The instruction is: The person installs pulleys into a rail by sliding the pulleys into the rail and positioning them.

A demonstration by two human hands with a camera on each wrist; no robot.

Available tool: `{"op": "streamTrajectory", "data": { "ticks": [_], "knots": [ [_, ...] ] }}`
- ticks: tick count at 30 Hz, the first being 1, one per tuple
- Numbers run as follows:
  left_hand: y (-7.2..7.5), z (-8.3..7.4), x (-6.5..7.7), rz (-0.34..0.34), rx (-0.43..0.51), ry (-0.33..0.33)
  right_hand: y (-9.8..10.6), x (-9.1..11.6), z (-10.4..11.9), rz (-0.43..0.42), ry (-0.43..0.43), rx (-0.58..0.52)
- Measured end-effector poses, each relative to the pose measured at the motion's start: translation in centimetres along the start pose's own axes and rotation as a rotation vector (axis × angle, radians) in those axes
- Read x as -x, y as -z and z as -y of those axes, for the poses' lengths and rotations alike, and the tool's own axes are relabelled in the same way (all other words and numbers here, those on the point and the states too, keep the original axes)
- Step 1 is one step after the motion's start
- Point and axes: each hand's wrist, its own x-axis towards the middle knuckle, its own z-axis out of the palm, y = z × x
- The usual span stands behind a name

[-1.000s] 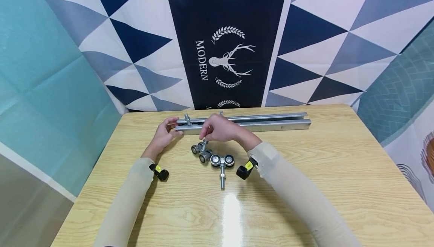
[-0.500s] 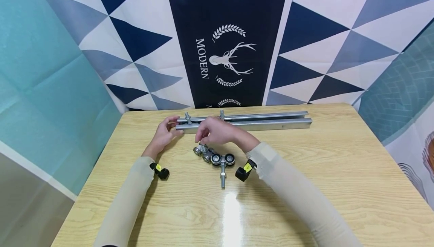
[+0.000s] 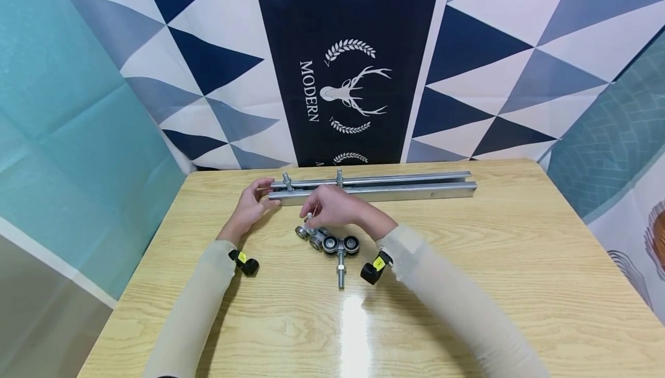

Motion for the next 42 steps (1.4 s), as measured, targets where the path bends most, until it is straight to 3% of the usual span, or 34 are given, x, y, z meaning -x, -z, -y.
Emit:
{"op": "streamTrajectory", "data": {
  "ticks": [12, 17, 25, 35, 42],
  "knots": [
    [-0.1, 0.1, -0.1, -0.004, 0.012, 0.003, -1.3, 0.1, 0.5, -0.067, -0.053, 0.021],
    [-0.1, 0.3, 0.0, -0.005, 0.006, 0.004, -2.0, 0.0, 0.8, -0.090, -0.102, 0.091],
    [0.0, 0.3, -0.1, -0.001, 0.008, 0.000, -2.7, -0.1, 1.7, -0.168, -0.105, 0.251],
    [0.0, 0.2, -0.1, -0.003, 0.013, -0.008, -2.8, -0.4, 2.3, -0.170, -0.128, 0.341],
    [0.1, 0.2, -0.1, 0.007, 0.018, -0.011, -2.9, -0.5, 2.5, -0.175, -0.113, 0.345]
  ]
}}
